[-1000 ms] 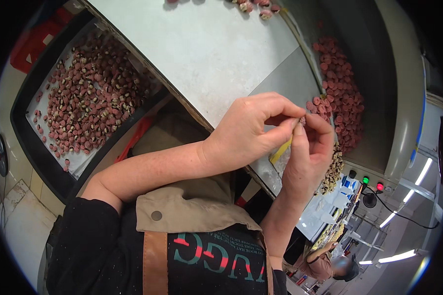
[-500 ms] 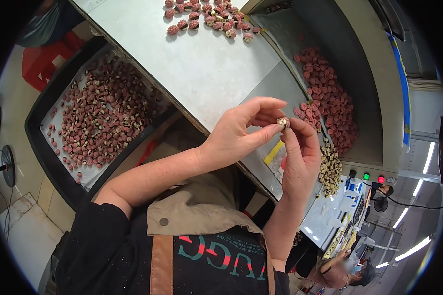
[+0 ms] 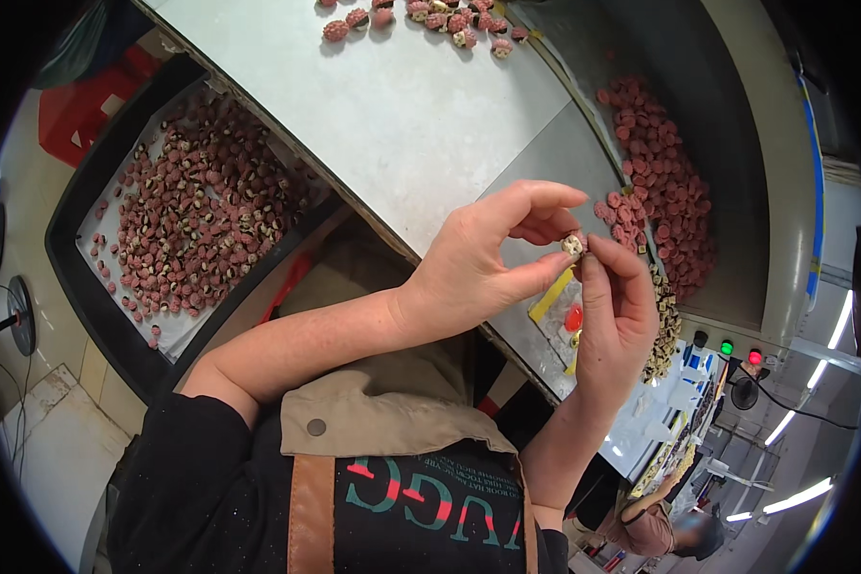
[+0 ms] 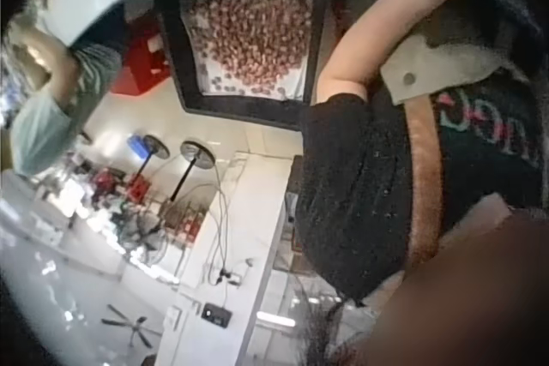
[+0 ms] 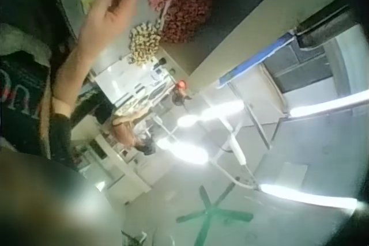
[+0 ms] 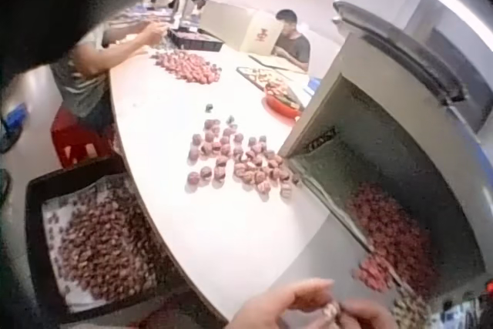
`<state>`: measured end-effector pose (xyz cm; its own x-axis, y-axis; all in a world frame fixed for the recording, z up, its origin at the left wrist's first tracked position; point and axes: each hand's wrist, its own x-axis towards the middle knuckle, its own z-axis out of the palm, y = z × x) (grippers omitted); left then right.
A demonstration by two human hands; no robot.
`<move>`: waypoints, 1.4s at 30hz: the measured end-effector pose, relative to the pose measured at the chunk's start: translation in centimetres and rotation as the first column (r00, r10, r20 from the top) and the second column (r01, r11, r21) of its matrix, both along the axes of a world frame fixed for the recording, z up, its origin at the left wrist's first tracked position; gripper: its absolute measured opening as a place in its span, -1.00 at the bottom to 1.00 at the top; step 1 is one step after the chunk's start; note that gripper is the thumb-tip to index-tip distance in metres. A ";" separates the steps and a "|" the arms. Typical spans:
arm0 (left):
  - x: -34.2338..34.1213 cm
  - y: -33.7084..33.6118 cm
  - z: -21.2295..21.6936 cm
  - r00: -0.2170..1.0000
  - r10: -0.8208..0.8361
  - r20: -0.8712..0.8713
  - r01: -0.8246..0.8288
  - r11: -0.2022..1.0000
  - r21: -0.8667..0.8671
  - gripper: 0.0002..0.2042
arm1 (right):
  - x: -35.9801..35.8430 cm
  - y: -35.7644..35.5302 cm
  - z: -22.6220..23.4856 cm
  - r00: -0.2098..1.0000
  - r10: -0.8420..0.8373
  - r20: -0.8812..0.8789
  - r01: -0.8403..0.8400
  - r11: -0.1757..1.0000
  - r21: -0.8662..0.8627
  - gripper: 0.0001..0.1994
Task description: Assembling small metal and plastic components using glue on a factory workbench.
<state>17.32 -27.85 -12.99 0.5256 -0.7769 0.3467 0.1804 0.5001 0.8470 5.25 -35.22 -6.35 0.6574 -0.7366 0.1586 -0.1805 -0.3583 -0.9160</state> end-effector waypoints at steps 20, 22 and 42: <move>3.5 11.2 5.0 0.659 -0.111 0.744 -0.342 0.837 0.428 -0.76 | 0.0 5.7 -1.6 0.968 0.189 0.167 -0.206 0.975 0.087 -0.83; 5.7 13.5 6.2 0.605 -0.128 0.785 -0.469 0.740 0.482 -0.74 | 1.1 6.3 -1.6 0.966 0.230 0.120 -0.243 0.964 0.110 -0.84; 37.0 -8.8 10.7 0.255 0.577 0.776 -0.897 0.441 -0.033 -0.53 | 2.8 5.5 -2.4 0.976 0.212 -0.054 -0.218 0.962 -0.167 -0.90</move>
